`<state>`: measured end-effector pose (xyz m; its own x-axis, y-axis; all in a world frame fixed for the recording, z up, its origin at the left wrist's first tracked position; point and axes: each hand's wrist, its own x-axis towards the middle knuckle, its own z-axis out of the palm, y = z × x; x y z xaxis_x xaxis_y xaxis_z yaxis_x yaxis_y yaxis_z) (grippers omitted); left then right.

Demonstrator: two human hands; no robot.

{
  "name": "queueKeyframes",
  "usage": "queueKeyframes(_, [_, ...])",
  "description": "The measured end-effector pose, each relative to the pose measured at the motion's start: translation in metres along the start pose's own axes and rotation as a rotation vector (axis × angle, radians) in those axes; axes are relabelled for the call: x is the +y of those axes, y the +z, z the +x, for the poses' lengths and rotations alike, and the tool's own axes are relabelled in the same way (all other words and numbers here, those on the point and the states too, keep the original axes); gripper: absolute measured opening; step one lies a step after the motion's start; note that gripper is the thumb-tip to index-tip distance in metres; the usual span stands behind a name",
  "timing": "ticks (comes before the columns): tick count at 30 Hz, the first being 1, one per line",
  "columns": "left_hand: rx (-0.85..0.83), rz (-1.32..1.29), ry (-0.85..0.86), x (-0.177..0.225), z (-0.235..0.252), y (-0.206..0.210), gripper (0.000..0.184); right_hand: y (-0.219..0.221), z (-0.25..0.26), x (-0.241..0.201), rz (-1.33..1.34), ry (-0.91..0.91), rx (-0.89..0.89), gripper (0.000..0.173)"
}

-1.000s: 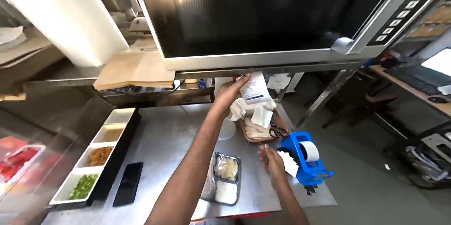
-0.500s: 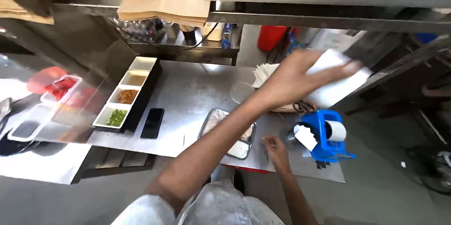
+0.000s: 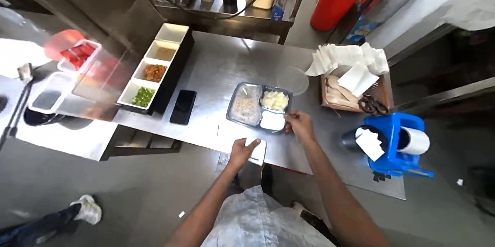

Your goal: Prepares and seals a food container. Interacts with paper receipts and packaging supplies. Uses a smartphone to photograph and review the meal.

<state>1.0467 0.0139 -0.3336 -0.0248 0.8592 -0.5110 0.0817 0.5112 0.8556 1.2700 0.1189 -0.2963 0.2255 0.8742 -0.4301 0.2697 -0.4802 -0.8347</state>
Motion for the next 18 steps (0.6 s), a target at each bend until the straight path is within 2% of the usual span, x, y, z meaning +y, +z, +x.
queueKeyframes(4, [0.132,0.302,-0.111,0.006,0.023,0.014,0.048,0.003,0.012,-0.027,0.004,0.027,-0.007,0.027])
queueKeyframes(7, [0.152,0.385,-0.203,0.014,0.019,0.019,0.049,-0.001,0.015,-0.037,0.019,0.017,0.012,0.027])
queueKeyframes(10, [0.145,0.425,-0.220,0.018,0.016,0.018,0.052,-0.003,0.015,-0.039,0.027,0.016,0.012,0.027])
queueKeyframes(14, [0.137,0.577,-0.242,0.026,0.014,0.017,0.059,0.003,0.011,0.002,-0.069,0.016,0.013,0.031])
queueKeyframes(16, [0.124,0.700,-0.239,0.024,0.009,0.013,0.064,0.004,-0.001,0.029,-0.108,-0.012,0.034,0.038])
queueKeyframes(18, [0.122,0.822,-0.224,0.019,-0.001,0.006,0.072,0.002,-0.020,0.036,-0.137,-0.096,0.098,0.047])
